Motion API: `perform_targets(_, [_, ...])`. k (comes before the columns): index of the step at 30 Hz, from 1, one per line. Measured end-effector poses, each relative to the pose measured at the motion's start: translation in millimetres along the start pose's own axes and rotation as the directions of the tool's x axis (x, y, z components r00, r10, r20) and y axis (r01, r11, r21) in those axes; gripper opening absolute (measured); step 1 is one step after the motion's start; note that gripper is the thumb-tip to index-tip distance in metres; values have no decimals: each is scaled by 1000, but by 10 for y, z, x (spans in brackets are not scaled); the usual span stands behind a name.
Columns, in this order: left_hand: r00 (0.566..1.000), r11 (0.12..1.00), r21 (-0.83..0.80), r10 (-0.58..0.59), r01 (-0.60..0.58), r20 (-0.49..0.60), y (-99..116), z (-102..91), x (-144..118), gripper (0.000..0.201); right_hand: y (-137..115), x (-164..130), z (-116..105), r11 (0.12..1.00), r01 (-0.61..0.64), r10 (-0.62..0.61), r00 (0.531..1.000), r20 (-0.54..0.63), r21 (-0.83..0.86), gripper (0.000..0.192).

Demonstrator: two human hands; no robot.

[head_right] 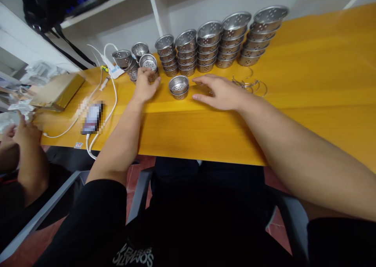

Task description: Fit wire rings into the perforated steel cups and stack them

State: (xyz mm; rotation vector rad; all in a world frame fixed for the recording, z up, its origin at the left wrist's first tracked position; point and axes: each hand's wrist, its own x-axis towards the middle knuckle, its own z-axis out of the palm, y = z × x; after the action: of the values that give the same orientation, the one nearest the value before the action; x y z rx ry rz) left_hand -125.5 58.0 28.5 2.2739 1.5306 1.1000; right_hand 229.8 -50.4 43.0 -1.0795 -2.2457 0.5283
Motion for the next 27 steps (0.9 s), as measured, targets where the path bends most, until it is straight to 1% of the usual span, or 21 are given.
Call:
perform_targets(2, [1000,999,35,-10,10,9,49,-16,5,23,-6,-4,-9,1000,0,0,1000,2,11,63])
perform_targets(4, [1000,998,58,-26,25,13,81,-29,9,24,-8,-5,-15,1000,13,-13,1000,-1,6,63])
perform_targets(6, [1000,998,57,-20,20,10,88,-38,13,31,1,-2,-14,1000,27,-27,1000,-8,-13,65])
perform_targets(8, [1000,999,35,12,-12,-3,81,-44,15,39,19,3,-7,999,35,-35,999,-17,-19,65])
perform_targets(10, [999,999,9,47,-46,-28,81,-52,16,49,36,8,3,999,40,-40,999,-22,-15,64])
perform_targets(12, [995,997,-3,76,-77,-68,117,-74,10,57,38,10,7,999,41,-42,999,-25,-22,67])
perform_targets(15, [977,990,4,139,-140,-163,284,-149,-30,57,-7,7,-7,999,28,-29,999,-35,-26,71])
perform_targets(17, [958,980,6,194,-197,-209,473,-209,-88,53,-67,1,-26,1000,23,-23,997,-67,5,72])
perform_targets(18, [953,974,0,222,-227,-205,583,-233,-126,52,-102,-3,-37,999,34,-31,995,-94,27,73])
perform_targets(19, [950,965,-11,254,-260,-181,697,-247,-168,51,-139,-7,-48,997,54,-48,991,-126,50,77])
perform_targets(21, [937,938,-45,337,-342,-96,915,-235,-256,52,-213,-16,-70,992,97,-80,980,-181,87,87])
perform_targets(23, [902,899,-75,432,-431,2,1087,-166,-333,49,-277,-24,-88,991,92,-71,977,-200,102,93])
perform_targets(24, [876,875,-96,480,-475,42,1149,-116,-364,47,-303,-27,-94,993,66,-46,979,-196,97,91])
perform_targets(25, [851,852,-119,519,-510,74,1194,-62,-390,45,-324,-28,-98,996,34,-17,982,-187,85,85])
perform_targets(27, [810,818,-152,573,-555,126,1241,41,-425,41,-343,-23,-100,998,-17,26,984,-178,54,67])
